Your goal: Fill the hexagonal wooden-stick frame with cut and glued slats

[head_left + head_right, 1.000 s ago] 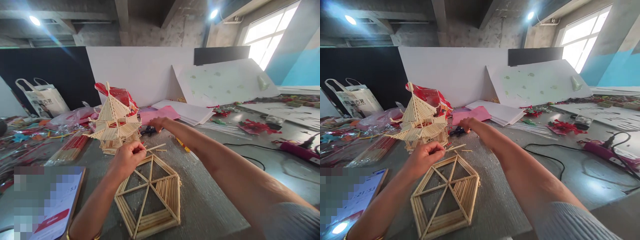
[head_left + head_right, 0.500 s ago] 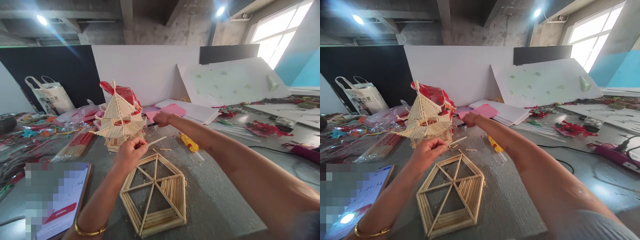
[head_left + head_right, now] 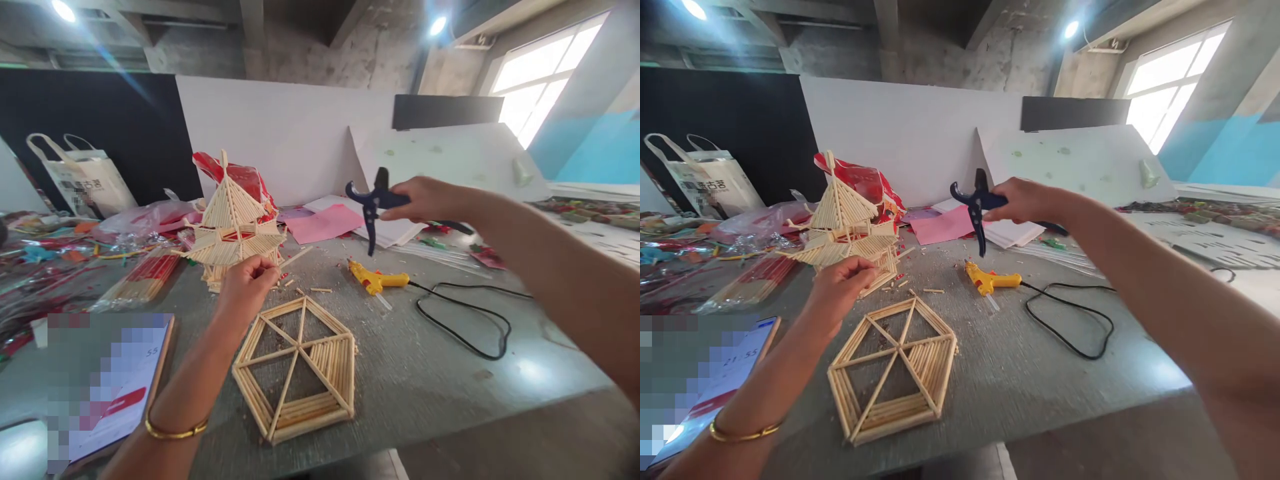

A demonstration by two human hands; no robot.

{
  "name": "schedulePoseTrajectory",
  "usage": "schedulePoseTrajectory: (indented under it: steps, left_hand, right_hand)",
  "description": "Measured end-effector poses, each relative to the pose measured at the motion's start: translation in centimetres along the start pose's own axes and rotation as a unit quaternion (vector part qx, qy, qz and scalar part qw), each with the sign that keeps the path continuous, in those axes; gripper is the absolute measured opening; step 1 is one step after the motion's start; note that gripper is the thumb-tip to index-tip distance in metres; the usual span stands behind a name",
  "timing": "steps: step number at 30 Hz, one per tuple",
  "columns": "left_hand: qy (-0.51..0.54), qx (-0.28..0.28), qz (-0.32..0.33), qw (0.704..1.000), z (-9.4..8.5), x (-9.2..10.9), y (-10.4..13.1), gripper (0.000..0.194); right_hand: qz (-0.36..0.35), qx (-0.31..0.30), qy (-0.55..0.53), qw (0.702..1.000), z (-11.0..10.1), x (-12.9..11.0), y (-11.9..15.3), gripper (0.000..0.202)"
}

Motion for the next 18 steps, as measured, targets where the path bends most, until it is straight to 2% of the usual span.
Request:
schedulePoseTrajectory:
  steps: [1, 3, 6, 7, 12, 15, 18]
  left_hand:
    - [-0.006, -0.005, 0.002, 1.0, 0.1, 0.0, 0.0, 0.016]
    - [-0.013, -0.005, 0.001, 1.0, 0.2, -0.1, 0.1, 0.017]
    - [-0.013, 0.005, -0.007, 1.0, 0.2, 0.1, 0.3, 0.019]
    - [-0.016, 0.006, -0.007, 1.0, 0.3, 0.1, 0.4, 0.019]
    - [-0.017, 0.009, -0.004, 1.0, 0.3, 0.0, 0.3, 0.018]
    - [0.0, -0.003, 0.004, 1.0, 0.3, -0.4, 0.1, 0.018]
    - [0.008, -0.011, 0.008, 1.0, 0.4, -0.7, 0.0, 0.018]
  right_hand:
    - [-0.01, -0.059, 0.036, 0.998, 0.0, 0.1, 2.3, 0.047]
    - [-0.035, -0.102, 0.08, 0.991, 0.4, 0.0, 6.8, 0.045]
    - [-0.078, -0.176, 0.057, 0.98, 3.1, -0.6, 11.7, 0.032]
    - [-0.078, -0.173, 0.044, 0.981, 4.1, -0.8, 12.7, 0.03]
    - [-0.088, -0.07, -0.021, 0.993, 6.8, -1.4, 13.9, 0.026]
    - [-0.076, -0.034, -0.051, 0.995, 6.8, -0.9, 14.0, 0.03]
    - [-0.067, -0.037, -0.059, 0.995, 6.3, -0.3, 13.9, 0.032]
Point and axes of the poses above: each hand's wrist, its own y-axis away from the middle knuckle, its own z-axis out of the palm, x = y × z, the point moved 5 cm from there along -y, towards the middle knuckle, and after that the axes turned 3 degrees about z, right-handed, at the moved point
